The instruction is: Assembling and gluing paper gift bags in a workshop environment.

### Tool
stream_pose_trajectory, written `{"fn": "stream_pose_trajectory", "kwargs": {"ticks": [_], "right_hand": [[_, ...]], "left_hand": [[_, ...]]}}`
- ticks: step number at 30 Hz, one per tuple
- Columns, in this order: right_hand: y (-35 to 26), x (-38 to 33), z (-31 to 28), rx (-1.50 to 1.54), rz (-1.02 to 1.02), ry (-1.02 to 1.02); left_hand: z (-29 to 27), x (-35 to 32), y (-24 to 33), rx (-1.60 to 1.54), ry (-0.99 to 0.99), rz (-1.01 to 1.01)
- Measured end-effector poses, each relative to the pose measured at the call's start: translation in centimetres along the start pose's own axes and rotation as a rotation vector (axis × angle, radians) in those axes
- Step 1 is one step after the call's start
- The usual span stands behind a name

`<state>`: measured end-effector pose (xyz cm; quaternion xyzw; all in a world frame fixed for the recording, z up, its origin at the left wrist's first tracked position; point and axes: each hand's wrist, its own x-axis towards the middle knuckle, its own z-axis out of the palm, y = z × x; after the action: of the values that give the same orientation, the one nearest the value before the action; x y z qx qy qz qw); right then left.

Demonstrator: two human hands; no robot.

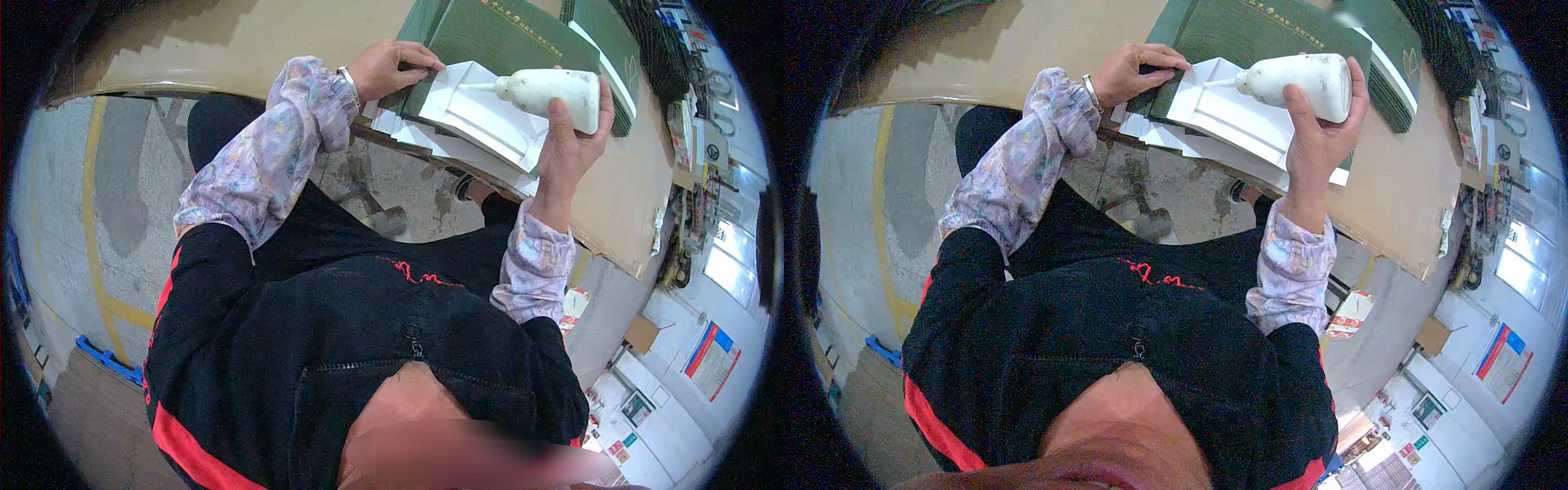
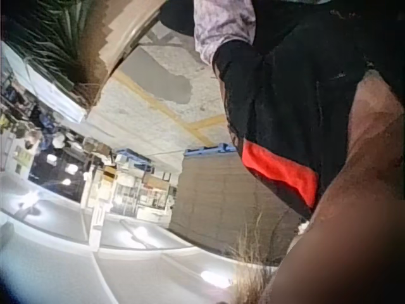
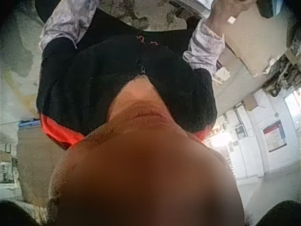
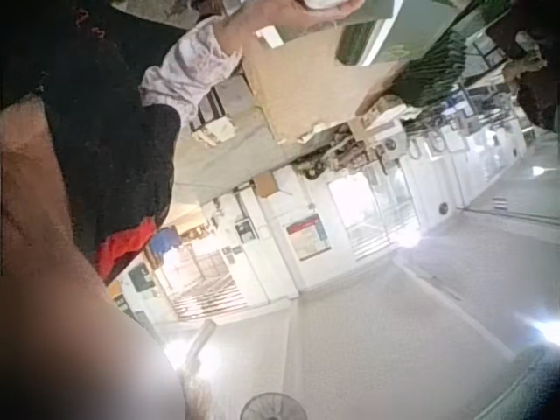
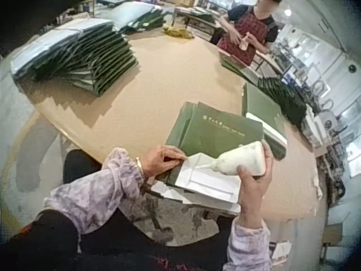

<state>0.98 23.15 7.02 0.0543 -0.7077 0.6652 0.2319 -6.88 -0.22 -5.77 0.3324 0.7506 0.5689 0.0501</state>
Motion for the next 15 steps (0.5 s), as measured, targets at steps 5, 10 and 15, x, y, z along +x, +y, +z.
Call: {"fn": "stream_pose_trajectory", "kwargs": {"ticks": [5, 10, 15], "right_hand": [[2.0, 0.2, 0.2, 0.117, 0.086, 0.099], [3.4, 0.9, 0.7, 0.155, 0.109, 0.13], [4.2, 1.0, 0.2, 0.173, 0.154, 0.179]], "left_hand": [[-0.2, 0.3, 0.2, 0.008, -0.017, -0.021], [-0.3, 0.2, -0.4, 0.005, -0.008, 0.018], [-0.1, 0.3, 0.2, 0.005, -0.004, -0.014]]}}
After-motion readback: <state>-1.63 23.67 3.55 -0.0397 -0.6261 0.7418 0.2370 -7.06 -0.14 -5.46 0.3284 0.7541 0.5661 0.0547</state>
